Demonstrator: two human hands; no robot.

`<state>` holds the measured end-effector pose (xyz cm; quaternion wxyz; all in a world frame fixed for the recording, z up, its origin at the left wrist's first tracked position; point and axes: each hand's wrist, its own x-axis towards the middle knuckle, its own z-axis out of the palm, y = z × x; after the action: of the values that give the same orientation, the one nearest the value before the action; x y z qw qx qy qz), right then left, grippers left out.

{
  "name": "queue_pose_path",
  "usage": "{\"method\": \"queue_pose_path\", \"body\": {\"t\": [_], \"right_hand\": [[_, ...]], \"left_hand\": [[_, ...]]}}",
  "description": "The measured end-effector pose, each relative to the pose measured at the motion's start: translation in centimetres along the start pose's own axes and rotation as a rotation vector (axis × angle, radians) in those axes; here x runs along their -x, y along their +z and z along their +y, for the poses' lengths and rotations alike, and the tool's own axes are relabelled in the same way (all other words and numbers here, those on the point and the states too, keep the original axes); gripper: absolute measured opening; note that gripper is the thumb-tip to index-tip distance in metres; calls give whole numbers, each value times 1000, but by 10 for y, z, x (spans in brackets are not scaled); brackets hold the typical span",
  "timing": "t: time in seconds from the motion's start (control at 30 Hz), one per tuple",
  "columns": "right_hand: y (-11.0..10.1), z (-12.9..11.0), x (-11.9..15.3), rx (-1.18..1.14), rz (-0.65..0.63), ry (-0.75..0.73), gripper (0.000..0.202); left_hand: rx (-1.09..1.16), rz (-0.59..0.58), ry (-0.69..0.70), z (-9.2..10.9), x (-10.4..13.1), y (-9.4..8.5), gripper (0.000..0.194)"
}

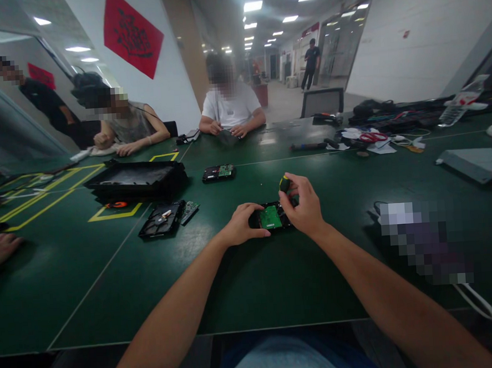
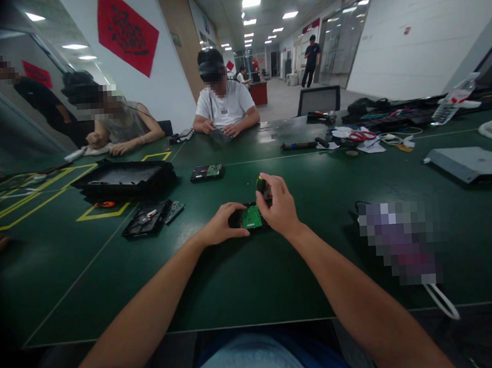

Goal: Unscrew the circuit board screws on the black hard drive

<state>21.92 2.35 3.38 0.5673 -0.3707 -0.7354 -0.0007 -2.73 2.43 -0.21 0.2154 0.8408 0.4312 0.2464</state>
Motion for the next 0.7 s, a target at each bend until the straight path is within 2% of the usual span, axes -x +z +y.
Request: {"method": "queue_pose_path", "body": {"t": [0.2, 0.7], "right_hand": [[0, 0, 0, 8, 11, -2, 51], [-1, -4, -2, 14, 19, -7, 49]], "left_hand": [[18, 1, -45, 2, -3, -1, 82], [36, 13, -52, 3, -3, 0, 83]]}}
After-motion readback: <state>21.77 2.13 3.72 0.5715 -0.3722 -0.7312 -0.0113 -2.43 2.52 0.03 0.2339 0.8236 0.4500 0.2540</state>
